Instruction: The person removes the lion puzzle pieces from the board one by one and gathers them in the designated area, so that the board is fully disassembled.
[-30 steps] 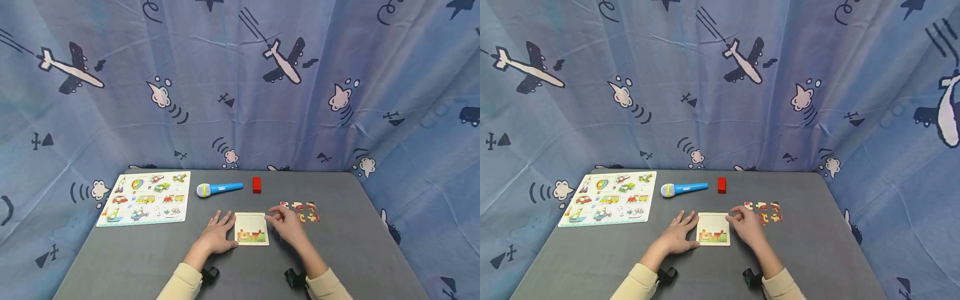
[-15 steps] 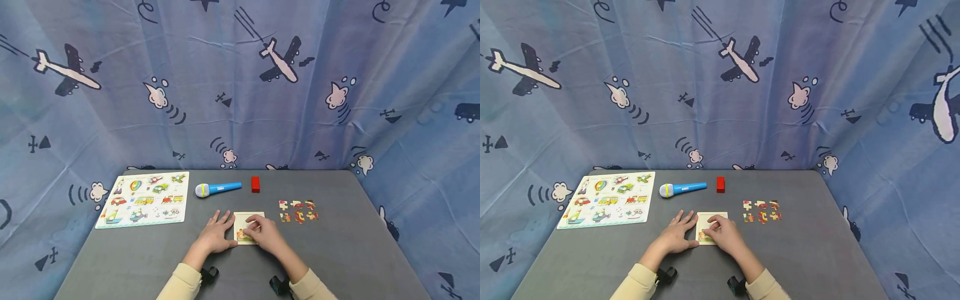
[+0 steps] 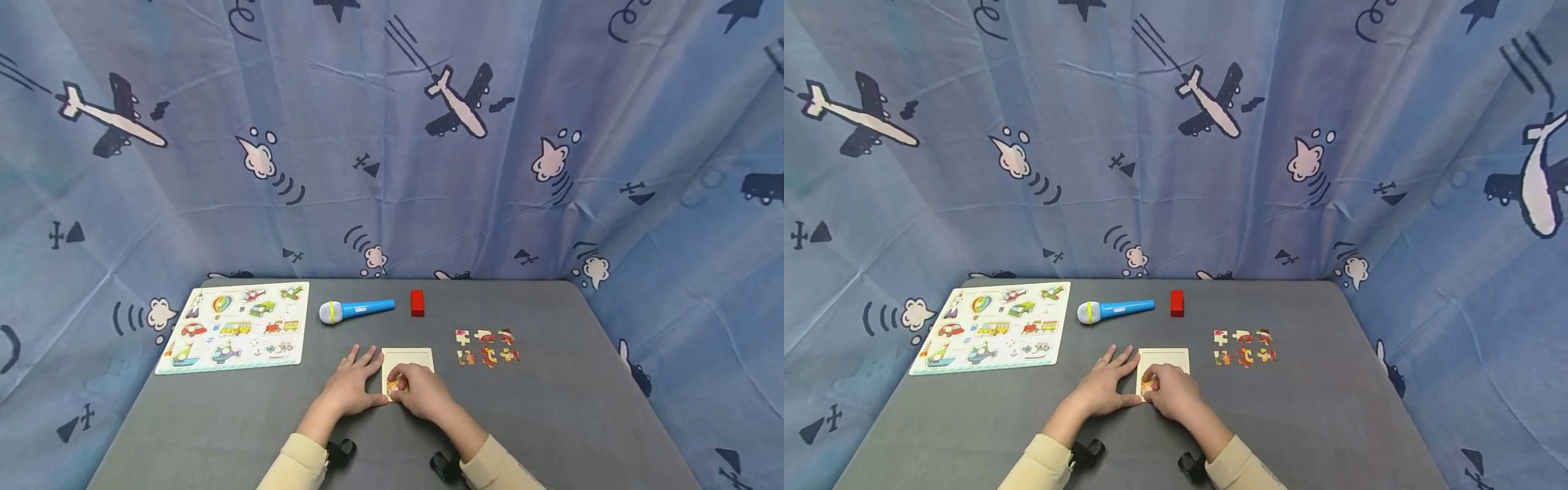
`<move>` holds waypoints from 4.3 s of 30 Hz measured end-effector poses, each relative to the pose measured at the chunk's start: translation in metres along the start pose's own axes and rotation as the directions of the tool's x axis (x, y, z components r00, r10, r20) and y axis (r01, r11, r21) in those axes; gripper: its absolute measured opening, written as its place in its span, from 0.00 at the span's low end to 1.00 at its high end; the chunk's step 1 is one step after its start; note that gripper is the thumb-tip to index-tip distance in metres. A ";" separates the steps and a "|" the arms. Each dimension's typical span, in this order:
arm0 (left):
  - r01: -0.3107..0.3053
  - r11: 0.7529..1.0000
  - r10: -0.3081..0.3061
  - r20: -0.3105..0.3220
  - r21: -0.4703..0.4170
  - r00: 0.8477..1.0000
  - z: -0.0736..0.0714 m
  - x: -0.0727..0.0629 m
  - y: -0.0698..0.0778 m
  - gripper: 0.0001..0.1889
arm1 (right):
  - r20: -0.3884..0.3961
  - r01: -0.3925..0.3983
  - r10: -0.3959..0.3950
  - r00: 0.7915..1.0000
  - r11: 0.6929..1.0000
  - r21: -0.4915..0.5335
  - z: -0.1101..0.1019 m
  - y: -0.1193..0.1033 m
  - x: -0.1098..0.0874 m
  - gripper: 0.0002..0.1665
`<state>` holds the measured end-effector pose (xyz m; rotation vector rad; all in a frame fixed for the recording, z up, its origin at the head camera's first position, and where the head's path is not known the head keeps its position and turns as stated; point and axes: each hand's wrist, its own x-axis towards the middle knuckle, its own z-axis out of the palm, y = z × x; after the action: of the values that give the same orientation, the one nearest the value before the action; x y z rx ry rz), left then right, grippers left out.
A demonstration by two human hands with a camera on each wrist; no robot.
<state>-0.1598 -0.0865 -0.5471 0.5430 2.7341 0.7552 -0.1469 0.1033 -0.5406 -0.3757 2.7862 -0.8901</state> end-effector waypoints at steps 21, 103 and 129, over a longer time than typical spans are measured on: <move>0.010 1.000 -0.010 0.000 -0.008 1.000 0.002 0.001 -0.001 0.44 | -0.009 0.036 -0.036 0.999 0.999 0.014 0.000 0.000 -0.003 0.19; 0.049 0.999 -0.049 0.034 0.020 0.998 0.000 0.002 0.003 0.44 | -0.216 -0.163 0.193 0.957 0.975 0.151 -0.084 0.092 -0.029 0.14; 0.055 0.998 -0.055 0.026 0.023 0.998 0.001 0.001 0.003 0.43 | -0.050 0.015 -0.010 0.999 0.995 0.097 -0.018 0.027 -0.002 0.15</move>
<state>-0.1596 -0.0836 -0.5466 0.4772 2.7236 0.6997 -0.1544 0.1351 -0.5421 -0.3609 2.7744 -1.0479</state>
